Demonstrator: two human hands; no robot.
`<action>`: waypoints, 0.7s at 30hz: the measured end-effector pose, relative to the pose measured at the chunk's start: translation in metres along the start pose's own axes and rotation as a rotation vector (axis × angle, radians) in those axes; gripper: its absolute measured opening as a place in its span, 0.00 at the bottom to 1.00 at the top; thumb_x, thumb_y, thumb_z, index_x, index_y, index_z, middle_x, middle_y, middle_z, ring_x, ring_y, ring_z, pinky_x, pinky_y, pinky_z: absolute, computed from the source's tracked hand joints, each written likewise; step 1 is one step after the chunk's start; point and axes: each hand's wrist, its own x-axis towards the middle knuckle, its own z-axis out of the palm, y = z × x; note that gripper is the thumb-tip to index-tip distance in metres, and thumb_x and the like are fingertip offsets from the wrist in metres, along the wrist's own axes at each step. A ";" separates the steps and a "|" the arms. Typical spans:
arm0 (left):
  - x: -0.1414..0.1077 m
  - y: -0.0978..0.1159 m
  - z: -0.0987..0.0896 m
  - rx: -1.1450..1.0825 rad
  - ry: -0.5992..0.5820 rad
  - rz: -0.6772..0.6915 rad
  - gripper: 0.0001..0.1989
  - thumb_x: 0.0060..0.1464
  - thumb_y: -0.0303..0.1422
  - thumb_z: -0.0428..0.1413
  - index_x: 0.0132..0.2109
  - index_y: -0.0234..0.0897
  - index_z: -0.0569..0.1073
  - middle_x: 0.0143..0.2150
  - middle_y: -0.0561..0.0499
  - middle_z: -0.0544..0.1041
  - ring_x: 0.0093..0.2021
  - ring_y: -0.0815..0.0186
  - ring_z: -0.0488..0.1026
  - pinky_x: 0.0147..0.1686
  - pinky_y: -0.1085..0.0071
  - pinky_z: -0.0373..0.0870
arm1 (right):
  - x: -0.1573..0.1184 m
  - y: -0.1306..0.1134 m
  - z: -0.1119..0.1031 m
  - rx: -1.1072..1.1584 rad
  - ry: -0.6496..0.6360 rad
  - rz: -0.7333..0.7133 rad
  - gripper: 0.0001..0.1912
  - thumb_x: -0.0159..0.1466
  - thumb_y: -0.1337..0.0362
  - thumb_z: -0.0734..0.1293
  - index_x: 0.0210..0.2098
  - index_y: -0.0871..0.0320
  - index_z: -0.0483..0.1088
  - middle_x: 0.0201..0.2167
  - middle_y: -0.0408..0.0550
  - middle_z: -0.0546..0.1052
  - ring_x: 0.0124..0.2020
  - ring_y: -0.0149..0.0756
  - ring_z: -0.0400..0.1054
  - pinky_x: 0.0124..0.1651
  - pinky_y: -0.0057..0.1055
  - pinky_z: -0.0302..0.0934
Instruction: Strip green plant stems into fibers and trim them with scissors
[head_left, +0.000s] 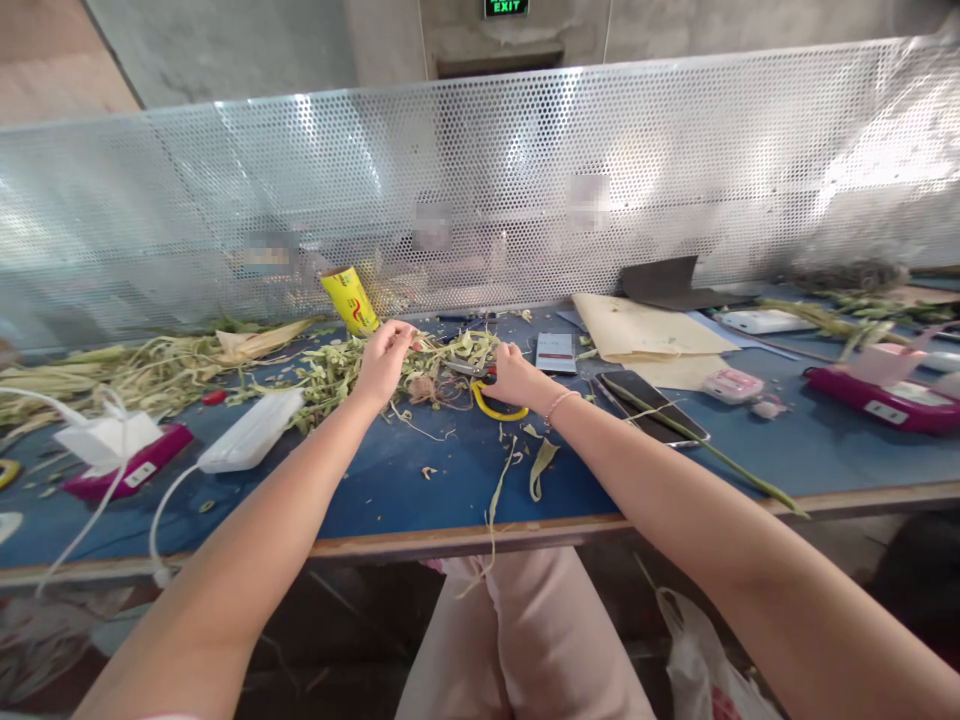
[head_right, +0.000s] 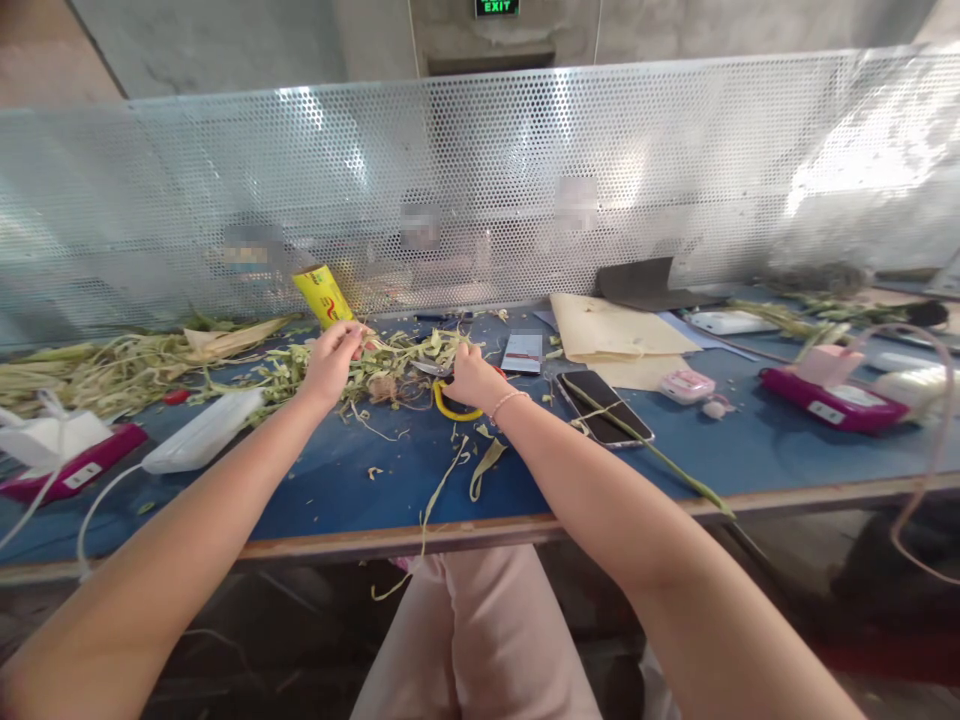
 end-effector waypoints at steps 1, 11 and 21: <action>-0.001 0.001 0.000 0.002 -0.009 0.009 0.11 0.51 0.41 0.49 0.31 0.38 0.67 0.23 0.54 0.68 0.23 0.70 0.62 0.25 0.73 0.58 | 0.000 0.001 0.001 -0.011 -0.025 -0.016 0.22 0.50 0.62 0.66 0.41 0.65 0.59 0.44 0.64 0.65 0.43 0.47 0.64 0.41 0.37 0.61; -0.006 0.006 -0.007 0.444 0.057 0.313 0.13 0.53 0.39 0.46 0.39 0.38 0.69 0.36 0.47 0.73 0.37 0.63 0.67 0.42 0.65 0.61 | -0.001 -0.005 -0.001 -0.077 0.030 -0.047 0.20 0.52 0.60 0.62 0.42 0.67 0.62 0.41 0.66 0.69 0.41 0.50 0.66 0.39 0.38 0.61; -0.004 -0.002 -0.017 0.642 0.070 0.400 0.20 0.54 0.40 0.44 0.50 0.38 0.67 0.43 0.45 0.73 0.46 0.57 0.65 0.47 0.61 0.56 | 0.003 0.006 -0.010 -0.112 0.195 -0.129 0.26 0.56 0.57 0.61 0.51 0.63 0.56 0.39 0.60 0.72 0.41 0.47 0.67 0.38 0.36 0.59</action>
